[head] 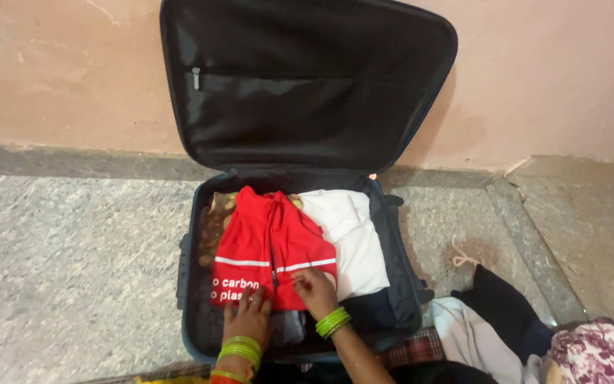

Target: The person folds a red hoodie and places it into an open suitcase. They then fold a black long-sleeved shirt and add it to the suitcase on top of the other clothes.

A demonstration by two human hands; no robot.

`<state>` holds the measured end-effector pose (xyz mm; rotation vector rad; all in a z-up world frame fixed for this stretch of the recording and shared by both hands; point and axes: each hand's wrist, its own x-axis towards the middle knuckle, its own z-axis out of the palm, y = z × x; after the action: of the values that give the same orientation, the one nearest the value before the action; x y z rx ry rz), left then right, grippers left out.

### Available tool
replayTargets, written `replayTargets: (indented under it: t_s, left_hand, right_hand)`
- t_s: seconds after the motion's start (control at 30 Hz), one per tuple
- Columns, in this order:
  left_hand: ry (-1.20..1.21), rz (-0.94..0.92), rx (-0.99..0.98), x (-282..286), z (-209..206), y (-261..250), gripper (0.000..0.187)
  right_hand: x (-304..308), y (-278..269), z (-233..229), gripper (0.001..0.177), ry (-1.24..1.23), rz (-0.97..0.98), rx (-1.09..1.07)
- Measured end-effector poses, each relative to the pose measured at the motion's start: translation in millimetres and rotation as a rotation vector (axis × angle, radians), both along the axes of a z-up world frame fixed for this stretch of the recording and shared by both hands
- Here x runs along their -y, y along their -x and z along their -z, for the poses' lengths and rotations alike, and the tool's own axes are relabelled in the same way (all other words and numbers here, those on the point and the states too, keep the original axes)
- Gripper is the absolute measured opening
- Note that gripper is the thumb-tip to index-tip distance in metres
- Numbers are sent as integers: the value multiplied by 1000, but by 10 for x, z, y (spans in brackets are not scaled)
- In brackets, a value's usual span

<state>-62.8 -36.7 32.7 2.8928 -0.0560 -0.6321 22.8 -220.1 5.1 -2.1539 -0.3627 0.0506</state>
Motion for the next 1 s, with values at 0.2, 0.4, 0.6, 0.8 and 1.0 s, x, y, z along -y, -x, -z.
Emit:
replayTargets:
  t_s: [0.2, 0.4, 0.6, 0.8, 1.0]
  left_hand:
    - [39, -85, -21, -117, 76, -184, 60]
    - [333, -536, 221, -763, 491, -280, 85]
    - [788, -607, 471, -862, 891, -518, 104]
    - [752, -647, 496, -889, 921, -565, 93]
    - [575, -610, 257, -945, 1167, -615, 60]
  right_hand:
    - [-95, 180, -117, 35, 232, 7, 380]
    - [428, -401, 530, 38, -53, 639, 94]
    - [549, -517, 922, 38, -522, 597, -399]
    - [390, -321, 643, 31, -62, 530, 82]
    - [282, -322, 629, 52, -315, 553, -282]
